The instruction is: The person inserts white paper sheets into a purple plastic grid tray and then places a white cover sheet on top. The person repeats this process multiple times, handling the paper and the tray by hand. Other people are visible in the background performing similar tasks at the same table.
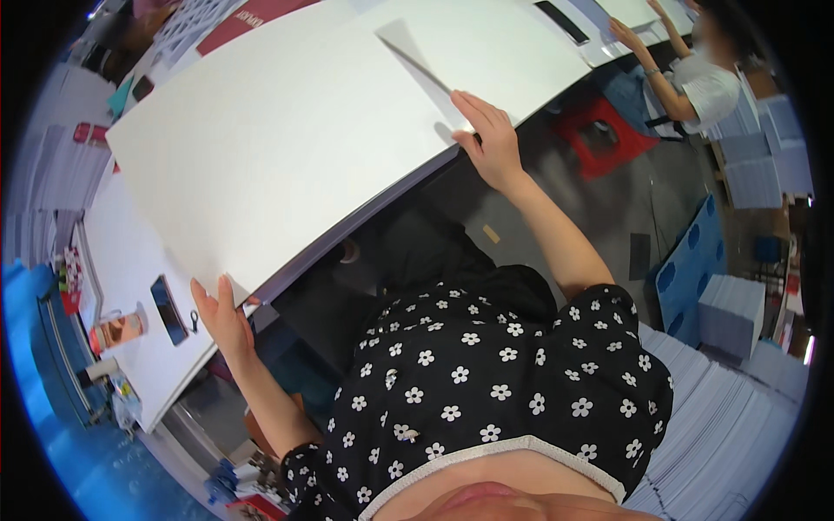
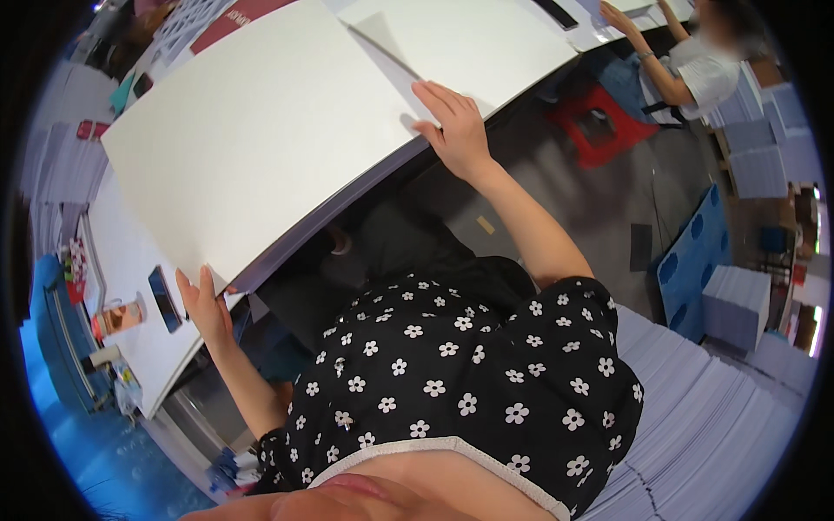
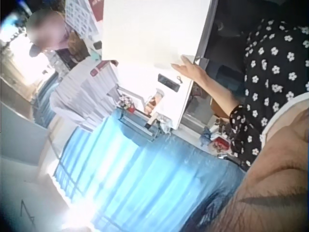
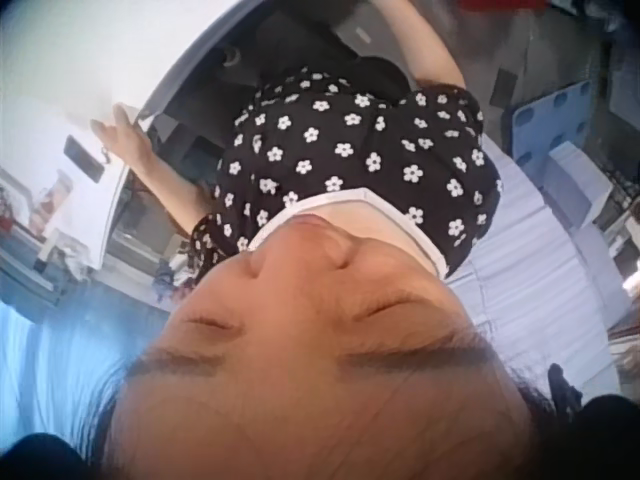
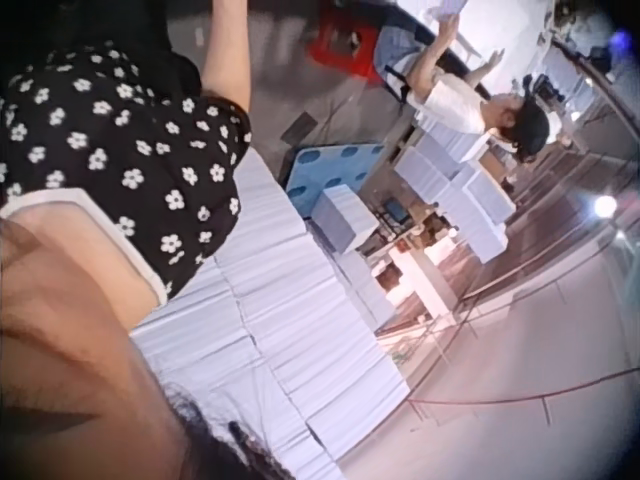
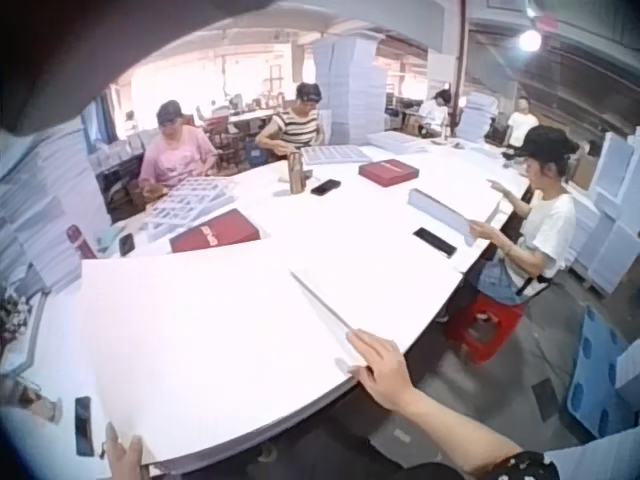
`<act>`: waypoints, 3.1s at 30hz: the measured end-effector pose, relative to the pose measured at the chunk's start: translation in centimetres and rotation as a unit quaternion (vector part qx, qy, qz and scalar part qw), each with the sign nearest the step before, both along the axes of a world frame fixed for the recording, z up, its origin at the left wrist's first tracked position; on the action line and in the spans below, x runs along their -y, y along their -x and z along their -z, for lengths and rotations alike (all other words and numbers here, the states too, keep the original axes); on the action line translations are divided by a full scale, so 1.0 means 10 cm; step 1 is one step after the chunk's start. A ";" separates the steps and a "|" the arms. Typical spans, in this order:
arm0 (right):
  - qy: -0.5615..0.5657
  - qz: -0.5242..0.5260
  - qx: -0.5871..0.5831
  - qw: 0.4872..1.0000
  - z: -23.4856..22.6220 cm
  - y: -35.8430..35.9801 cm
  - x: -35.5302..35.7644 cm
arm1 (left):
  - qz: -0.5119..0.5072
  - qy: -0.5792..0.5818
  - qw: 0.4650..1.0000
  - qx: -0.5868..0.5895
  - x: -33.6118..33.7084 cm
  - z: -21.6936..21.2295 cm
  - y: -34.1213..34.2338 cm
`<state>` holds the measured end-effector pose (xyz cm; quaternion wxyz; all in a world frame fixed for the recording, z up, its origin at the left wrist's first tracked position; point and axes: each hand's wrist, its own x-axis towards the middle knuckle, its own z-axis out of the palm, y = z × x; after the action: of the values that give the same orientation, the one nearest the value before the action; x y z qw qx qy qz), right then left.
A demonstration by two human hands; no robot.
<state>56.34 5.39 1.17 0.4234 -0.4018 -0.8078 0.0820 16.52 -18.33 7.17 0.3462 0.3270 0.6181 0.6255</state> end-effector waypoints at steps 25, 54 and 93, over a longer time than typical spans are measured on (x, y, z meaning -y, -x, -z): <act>-0.067 -0.088 0.230 0.967 0.03 0.18 0.37 | -0.013 0.035 0.999 -0.025 0.01 0.03 -0.01; -0.063 -0.162 0.216 0.961 0.04 0.97 0.91 | -0.079 0.092 0.965 -0.233 0.10 0.36 0.28; -0.032 -0.160 0.135 0.977 -0.05 0.84 0.84 | 0.003 0.077 0.974 -0.214 0.20 0.71 0.54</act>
<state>47.92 -3.01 1.67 0.3046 -0.2614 -0.9134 0.0679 11.12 -20.33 0.11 0.2317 0.4275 0.7235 0.4900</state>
